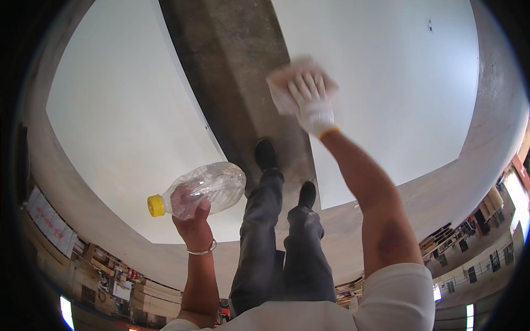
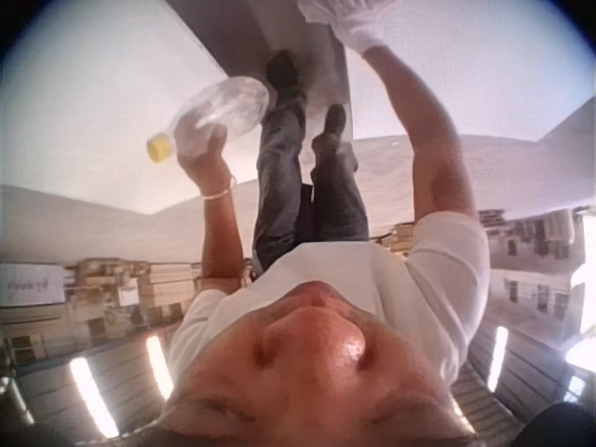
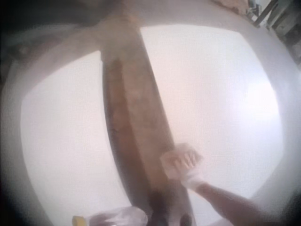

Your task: The person kneels on the floor and wipes a stack of white panels with a cloth. They pick up a plastic bottle, pour liquid onto the cloth, and continue wiping the panels. The person then uses a small tool to scrape or clean the edges of the panels.

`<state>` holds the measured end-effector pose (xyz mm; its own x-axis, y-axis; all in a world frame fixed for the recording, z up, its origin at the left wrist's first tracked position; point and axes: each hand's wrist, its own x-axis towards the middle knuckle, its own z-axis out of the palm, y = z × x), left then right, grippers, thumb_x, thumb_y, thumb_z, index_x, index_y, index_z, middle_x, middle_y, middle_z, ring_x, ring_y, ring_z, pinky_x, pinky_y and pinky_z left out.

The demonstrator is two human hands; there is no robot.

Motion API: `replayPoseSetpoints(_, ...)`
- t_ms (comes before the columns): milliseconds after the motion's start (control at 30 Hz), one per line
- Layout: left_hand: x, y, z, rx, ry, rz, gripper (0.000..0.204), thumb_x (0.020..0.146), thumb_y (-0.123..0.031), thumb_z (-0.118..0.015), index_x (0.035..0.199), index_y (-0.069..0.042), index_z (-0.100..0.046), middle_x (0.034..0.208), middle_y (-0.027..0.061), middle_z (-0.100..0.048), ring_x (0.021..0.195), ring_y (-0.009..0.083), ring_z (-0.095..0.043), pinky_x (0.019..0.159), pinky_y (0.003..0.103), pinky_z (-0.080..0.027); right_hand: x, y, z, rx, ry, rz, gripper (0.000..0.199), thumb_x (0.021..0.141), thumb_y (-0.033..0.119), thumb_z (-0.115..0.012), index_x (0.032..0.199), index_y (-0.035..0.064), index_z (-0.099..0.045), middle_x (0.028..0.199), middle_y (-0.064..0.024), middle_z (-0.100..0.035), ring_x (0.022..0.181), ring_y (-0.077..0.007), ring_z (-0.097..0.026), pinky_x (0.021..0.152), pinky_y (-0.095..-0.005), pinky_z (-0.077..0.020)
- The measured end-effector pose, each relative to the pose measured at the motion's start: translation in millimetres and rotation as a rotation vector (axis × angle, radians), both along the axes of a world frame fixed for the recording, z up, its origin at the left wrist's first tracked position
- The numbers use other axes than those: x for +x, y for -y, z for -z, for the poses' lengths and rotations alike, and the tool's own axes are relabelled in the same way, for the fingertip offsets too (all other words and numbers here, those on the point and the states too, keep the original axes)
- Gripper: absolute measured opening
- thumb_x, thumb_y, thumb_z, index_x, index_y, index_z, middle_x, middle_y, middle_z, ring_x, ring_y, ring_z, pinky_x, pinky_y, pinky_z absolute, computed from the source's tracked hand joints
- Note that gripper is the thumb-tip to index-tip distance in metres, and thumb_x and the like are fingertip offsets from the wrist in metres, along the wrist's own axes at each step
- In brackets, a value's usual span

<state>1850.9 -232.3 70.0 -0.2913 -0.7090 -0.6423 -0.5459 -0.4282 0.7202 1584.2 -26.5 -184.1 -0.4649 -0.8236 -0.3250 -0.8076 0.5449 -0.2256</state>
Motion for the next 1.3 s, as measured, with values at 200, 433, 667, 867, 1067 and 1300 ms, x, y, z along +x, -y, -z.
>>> replayPoseSetpoints(200, 9, 1, -1, 0.002, 0.055, 0.026, 0.063, 0.085, -0.014, -0.086, 0.139, 0.000, -0.057, 0.131, 0.0106, -0.064, 0.121, 0.0239, -0.062, 0.107, 0.039, -0.050, 75, -87, -8, 0.093, 0.117, -0.007, 0.065, 0.096, 0.030, -0.059, 0.156, 0.0067, -0.051, 0.166, -0.0182, -0.043, 0.160, -0.0403, -0.030, 0.132, -0.0615, -0.0152)
replayPoseSetpoints(433, -21, 4, 5, -0.056, -0.031, -0.056, 0.064, 0.083, -0.012, -0.092, 0.137, 0.001, -0.060, 0.132, 0.0114, -0.067, 0.122, 0.0242, -0.064, 0.108, 0.038, -0.051, -160, 146, 39, -0.056, -0.091, 0.009, 0.067, 0.098, 0.028, -0.060, 0.158, 0.0024, -0.045, 0.169, -0.0223, -0.039, 0.162, -0.0394, -0.024, 0.134, -0.0528, -0.0128)
replayPoseSetpoints(667, -53, 18, -13, 0.020, 0.050, -0.025, 0.068, 0.085, -0.023, -0.087, 0.141, 0.000, -0.056, 0.135, 0.0127, -0.065, 0.127, 0.0272, -0.061, 0.110, 0.041, -0.049, 11, -13, -22, -0.019, 0.131, -0.038, 0.061, 0.091, 0.021, -0.064, 0.149, 0.0044, -0.058, 0.157, -0.0161, -0.053, 0.154, -0.0386, -0.040, 0.131, -0.0598, -0.0208)
replayPoseSetpoints(867, -60, 25, -17, 0.024, 0.098, 0.048, 0.067, 0.086, -0.020, -0.085, 0.142, 0.001, -0.054, 0.136, 0.0141, -0.064, 0.127, 0.0275, -0.061, 0.112, 0.041, -0.048, 29, -41, -41, 0.079, 0.362, -0.062, 0.059, 0.091, 0.025, -0.068, 0.148, 0.0124, -0.062, 0.156, -0.0086, -0.056, 0.152, -0.0312, -0.044, 0.131, -0.0528, -0.0262)
replayPoseSetpoints(1067, -96, 46, -18, 0.030, 0.102, 0.154, 0.062, 0.090, -0.016, -0.083, 0.143, 0.000, -0.054, 0.139, 0.0147, -0.063, 0.130, 0.0270, -0.059, 0.114, 0.041, -0.046, -22, 35, -2, -0.256, 0.175, 0.175, 0.056, 0.093, 0.023, -0.066, 0.146, 0.0072, -0.063, 0.156, -0.0137, -0.056, 0.151, -0.0355, -0.045, 0.130, -0.0538, -0.0270)
replayPoseSetpoints(1300, -145, 68, -33, -0.038, 0.011, 0.311, 0.061, 0.091, -0.012, -0.083, 0.143, -0.001, -0.055, 0.140, 0.0145, -0.063, 0.132, 0.0275, -0.058, 0.117, 0.043, -0.043, 144, -107, -54, 0.133, 0.371, 0.164, 0.063, 0.095, 0.034, -0.065, 0.153, 0.0106, -0.057, 0.160, -0.0078, -0.055, 0.152, -0.0278, -0.046, 0.132, -0.0512, -0.0242)
